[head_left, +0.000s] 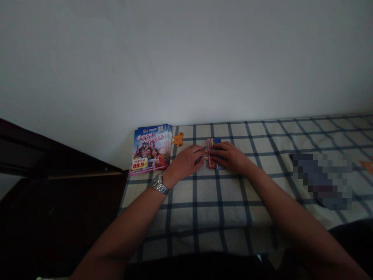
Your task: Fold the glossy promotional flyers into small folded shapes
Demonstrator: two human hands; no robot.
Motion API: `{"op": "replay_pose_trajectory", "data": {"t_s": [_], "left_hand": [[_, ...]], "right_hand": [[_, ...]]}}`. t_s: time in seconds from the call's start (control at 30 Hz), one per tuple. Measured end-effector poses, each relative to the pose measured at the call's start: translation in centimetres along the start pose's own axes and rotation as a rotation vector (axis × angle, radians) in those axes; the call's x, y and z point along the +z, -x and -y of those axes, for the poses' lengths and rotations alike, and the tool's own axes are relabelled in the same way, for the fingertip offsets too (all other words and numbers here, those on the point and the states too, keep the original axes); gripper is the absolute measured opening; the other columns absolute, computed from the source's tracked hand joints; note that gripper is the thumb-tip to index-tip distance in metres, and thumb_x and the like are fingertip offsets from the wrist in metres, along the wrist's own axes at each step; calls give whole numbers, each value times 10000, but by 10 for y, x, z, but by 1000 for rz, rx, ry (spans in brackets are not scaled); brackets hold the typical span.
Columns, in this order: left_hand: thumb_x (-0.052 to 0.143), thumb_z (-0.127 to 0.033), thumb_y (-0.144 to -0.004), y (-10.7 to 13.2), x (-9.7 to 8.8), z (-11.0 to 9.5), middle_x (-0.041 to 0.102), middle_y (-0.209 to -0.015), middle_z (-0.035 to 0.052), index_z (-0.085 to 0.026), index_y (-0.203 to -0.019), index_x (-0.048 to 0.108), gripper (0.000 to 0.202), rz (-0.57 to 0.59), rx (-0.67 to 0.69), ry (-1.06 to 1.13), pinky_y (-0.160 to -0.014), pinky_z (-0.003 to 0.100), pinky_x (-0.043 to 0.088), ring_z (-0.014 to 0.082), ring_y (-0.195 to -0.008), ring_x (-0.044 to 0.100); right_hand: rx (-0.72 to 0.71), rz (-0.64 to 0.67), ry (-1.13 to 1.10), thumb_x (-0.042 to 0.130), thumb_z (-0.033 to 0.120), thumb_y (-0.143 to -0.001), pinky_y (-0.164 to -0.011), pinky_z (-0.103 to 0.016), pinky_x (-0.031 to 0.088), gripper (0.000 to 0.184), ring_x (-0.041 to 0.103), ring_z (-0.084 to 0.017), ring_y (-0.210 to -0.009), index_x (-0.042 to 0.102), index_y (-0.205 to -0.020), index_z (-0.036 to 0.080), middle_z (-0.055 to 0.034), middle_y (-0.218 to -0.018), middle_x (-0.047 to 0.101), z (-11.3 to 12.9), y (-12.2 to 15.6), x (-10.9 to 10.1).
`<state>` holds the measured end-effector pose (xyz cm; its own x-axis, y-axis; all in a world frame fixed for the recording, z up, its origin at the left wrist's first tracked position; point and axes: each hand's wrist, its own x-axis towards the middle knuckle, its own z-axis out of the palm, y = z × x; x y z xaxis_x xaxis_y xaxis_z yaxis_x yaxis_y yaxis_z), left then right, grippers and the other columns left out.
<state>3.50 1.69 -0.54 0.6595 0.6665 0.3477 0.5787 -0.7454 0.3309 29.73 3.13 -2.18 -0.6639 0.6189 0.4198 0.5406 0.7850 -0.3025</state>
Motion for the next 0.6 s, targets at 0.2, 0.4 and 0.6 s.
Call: {"op": "replay_pose_trajectory", "data": {"t_s": [0.2,0.4,0.6], "left_hand": [[554,-195,-1013,0,-1,-2,615,-1317,96,-195,-1288,652,292,41,24,-60,-1071,437,540,245,-1216,593],[525,-208,-1030,-3,-2,-5,620,-1307,97,-176,-1290,642,288,61,15,-102,-1056,432,547,249,-1206,595],[538,-197,-1026,-4,-3,-8,627,-1300,98,-164,-1307,628,297,63,15,-107,-1074,424,539,242,-1207,596]], "right_hand": [[8,-4,-1,616,325,-1019,-1025,-508,543,288,654,-299,-1180,752,-1260,247,-116,-1322,700,-1,1,1],[3,1,-13,618,308,-1015,-1029,-517,545,305,656,-305,-1191,741,-1286,238,-123,-1342,695,-1,1,0],[19,11,-52,604,287,-1027,-1035,-511,547,291,666,-287,-1190,734,-1284,248,-111,-1325,709,0,1,-2]]}}
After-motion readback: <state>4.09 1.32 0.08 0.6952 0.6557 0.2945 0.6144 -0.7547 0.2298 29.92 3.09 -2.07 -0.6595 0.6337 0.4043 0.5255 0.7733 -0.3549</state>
